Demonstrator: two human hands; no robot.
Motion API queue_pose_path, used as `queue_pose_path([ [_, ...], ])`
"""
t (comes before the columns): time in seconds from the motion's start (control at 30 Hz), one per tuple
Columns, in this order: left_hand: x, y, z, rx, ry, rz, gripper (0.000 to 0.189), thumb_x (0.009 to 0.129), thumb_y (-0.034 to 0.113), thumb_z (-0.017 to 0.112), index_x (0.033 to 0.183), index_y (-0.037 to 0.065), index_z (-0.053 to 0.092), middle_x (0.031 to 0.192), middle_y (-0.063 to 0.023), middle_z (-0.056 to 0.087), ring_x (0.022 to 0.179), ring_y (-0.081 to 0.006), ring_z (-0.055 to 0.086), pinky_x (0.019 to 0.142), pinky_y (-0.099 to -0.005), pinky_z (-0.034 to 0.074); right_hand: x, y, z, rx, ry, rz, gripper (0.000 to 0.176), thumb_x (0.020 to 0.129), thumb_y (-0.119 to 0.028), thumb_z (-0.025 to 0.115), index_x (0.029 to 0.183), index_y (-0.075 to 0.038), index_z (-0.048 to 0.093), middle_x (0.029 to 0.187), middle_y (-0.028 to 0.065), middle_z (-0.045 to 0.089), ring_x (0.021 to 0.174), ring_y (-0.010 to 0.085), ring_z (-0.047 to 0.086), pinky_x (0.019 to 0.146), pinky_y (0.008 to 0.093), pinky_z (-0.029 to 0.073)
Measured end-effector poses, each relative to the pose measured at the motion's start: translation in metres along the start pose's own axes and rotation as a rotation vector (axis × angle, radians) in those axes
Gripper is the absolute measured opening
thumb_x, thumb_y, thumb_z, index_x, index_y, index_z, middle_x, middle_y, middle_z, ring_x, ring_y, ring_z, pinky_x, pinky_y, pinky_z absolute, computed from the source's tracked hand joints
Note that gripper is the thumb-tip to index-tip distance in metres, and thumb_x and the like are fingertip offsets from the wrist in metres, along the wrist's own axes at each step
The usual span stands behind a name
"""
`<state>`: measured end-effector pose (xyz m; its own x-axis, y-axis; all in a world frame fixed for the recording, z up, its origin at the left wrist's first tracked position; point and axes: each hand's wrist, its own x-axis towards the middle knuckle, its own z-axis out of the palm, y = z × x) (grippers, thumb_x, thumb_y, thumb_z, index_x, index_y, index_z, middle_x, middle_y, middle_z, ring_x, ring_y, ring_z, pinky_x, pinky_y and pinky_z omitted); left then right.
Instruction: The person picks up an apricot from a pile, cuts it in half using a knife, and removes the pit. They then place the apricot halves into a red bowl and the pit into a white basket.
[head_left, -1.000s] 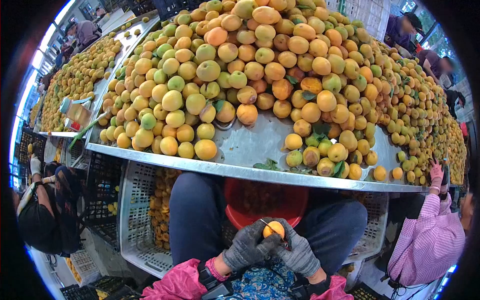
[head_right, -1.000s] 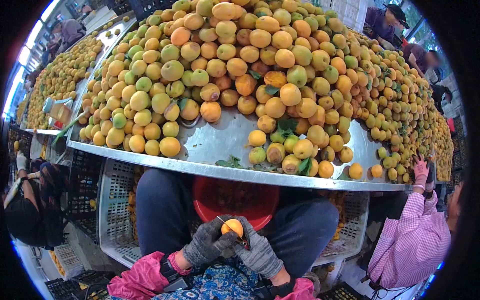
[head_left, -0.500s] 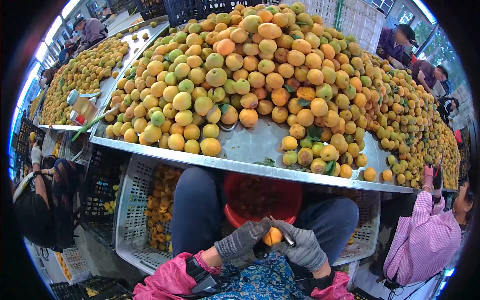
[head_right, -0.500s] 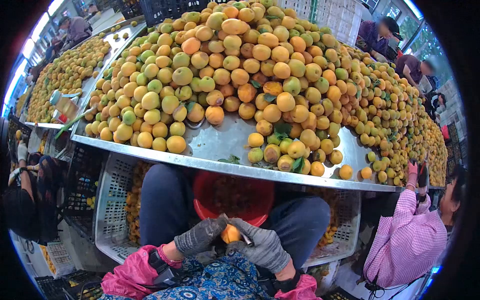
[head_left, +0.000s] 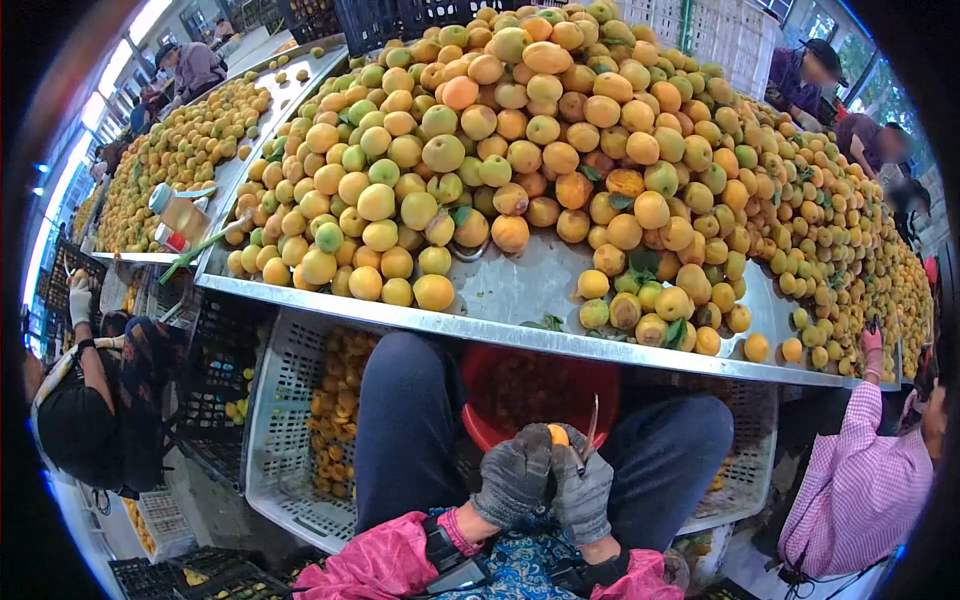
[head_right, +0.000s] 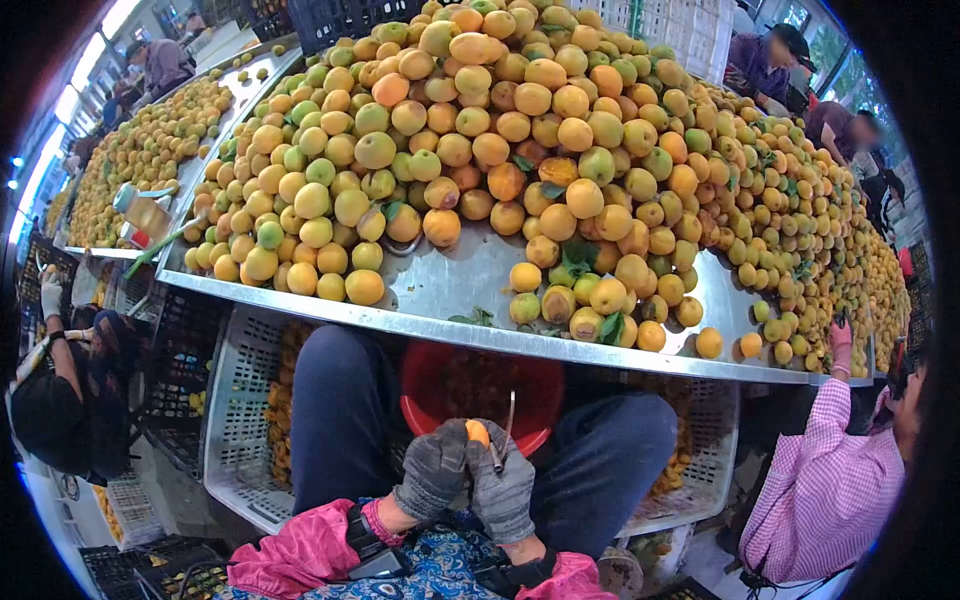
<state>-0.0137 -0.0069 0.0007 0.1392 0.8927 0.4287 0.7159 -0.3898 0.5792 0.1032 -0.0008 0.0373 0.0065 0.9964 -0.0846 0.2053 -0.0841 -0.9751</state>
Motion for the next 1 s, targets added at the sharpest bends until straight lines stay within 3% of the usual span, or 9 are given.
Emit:
queue_pose_path([
  [0.33, 0.010, -0.002, -0.015, -0.186, 0.012, -0.085, 0.030, 0.094, 0.015, 0.051, 0.118, 0.000, 0.057, 0.095, -0.0222, 0.065, 0.086, -0.0320, 0.066, 0.069, -0.0389, 0.052, 0.017, 0.014, -0.022, 1.144, -0.298, 0.803, 0.045, 0.092, -0.054, 0.053, 0.092, -0.009, 0.059, 0.051, -0.0034, 0.043, 0.035, 0.0101, 0.040, 0.032, 0.0247, 0.035],
  [0.4, 0.010, -0.005, -0.020, -1.021, -0.126, -0.861, 0.031, 0.093, 0.018, 0.055, 0.116, -0.002, 0.059, 0.105, -0.0222, 0.064, 0.093, -0.0288, 0.066, 0.072, -0.0383, 0.052, 0.015, 0.018, -0.026, 1.246, -0.322, 0.816, 0.047, 0.093, -0.054, 0.051, 0.100, -0.008, 0.059, 0.051, -0.0036, 0.042, 0.035, 0.0099, 0.039, 0.032, 0.0248, 0.035],
  [0.43, -0.009, -0.019, -0.007, -0.474, -0.134, -0.389, 0.032, 0.094, 0.023, 0.056, 0.112, -0.003, 0.062, 0.106, -0.0199, 0.065, 0.091, -0.0248, 0.066, 0.077, -0.0352, 0.053, 0.015, 0.017, -0.026, 1.285, -0.346, 0.836, 0.048, 0.093, -0.054, 0.050, 0.102, -0.008, 0.059, 0.052, -0.0037, 0.042, 0.035, 0.0097, 0.039, 0.032, 0.0248, 0.035],
  [0.57, 0.002, -0.005, -0.023, -0.628, 0.017, -0.414, 0.029, 0.092, 0.016, 0.055, 0.114, -0.003, 0.060, 0.102, -0.0182, 0.067, 0.087, -0.0270, 0.067, 0.076, -0.0319, 0.053, 0.012, 0.002, -0.025, 1.274, -0.367, 0.853, 0.056, 0.094, -0.055, 0.048, 0.114, -0.005, 0.058, 0.053, -0.0045, 0.041, 0.035, 0.0089, 0.038, 0.034, 0.0238, 0.035],
  [0.63, 0.015, 0.005, -0.044, -1.297, -0.111, -1.138, 0.028, 0.091, 0.012, 0.056, 0.115, -0.002, 0.060, 0.102, -0.0187, 0.066, 0.089, -0.0287, 0.067, 0.074, -0.0320, 0.054, 0.009, -0.007, -0.026, 1.214, -0.446, 0.753, 0.056, 0.092, -0.051, 0.055, 0.119, -0.003, 0.058, 0.061, -0.0044, 0.050, 0.043, 0.0075, 0.045, 0.040, 0.0222, 0.038],
  [0.67, 0.012, 0.002, -0.046, -1.297, -0.103, -1.138, 0.028, 0.091, 0.012, 0.056, 0.115, -0.002, 0.060, 0.102, -0.0187, 0.066, 0.089, -0.0287, 0.067, 0.074, -0.0320, 0.054, 0.008, -0.003, -0.028, 1.211, -0.453, 0.754, 0.056, 0.092, -0.051, 0.055, 0.119, -0.003, 0.058, 0.061, -0.0044, 0.050, 0.043, 0.0075, 0.045, 0.040, 0.0222, 0.038],
  [0.73, 0.006, -0.007, -0.051, -0.332, 0.002, -0.024, 0.026, 0.093, 0.015, 0.057, 0.112, -0.003, 0.062, 0.100, -0.0193, 0.066, 0.087, -0.0238, 0.067, 0.072, -0.0318, 0.055, 0.010, 0.008, -0.029, 0.577, -0.363, 0.488, 0.051, 0.086, -0.043, 0.063, 0.117, -0.002, 0.060, 0.079, -0.0007, 0.062, 0.061, 0.0088, 0.058, 0.054, 0.0227, 0.048],
  [0.87, 0.018, 0.019, -0.079, -1.033, -0.116, -0.983, 0.024, 0.090, 0.020, 0.063, 0.104, 0.001, 0.066, 0.095, -0.0140, 0.068, 0.084, -0.0205, 0.067, 0.070, -0.0313, 0.055, 0.006, -0.032, -0.011, 0.660, -0.235, 0.519, 0.048, 0.082, -0.034, 0.065, 0.114, 0.002, 0.061, 0.097, 0.0051, 0.066, 0.086, 0.0146, 0.065, 0.075, 0.0269, 0.054],
  [1.0, 0.013, 0.006, -0.135, -1.021, -0.098, -0.998, 0.027, 0.088, 0.027, 0.065, 0.100, 0.002, 0.065, 0.091, -0.0092, 0.068, 0.076, -0.0198, 0.067, 0.066, -0.0315, 0.053, 0.012, -0.046, 0.001, 1.325, -0.248, 0.395, 0.065, 0.088, -0.050, 0.061, 0.130, -0.003, 0.043, 0.067, 0.0029, 0.054, 0.037, 0.0073, 0.037, 0.035, 0.0228, 0.037],
])
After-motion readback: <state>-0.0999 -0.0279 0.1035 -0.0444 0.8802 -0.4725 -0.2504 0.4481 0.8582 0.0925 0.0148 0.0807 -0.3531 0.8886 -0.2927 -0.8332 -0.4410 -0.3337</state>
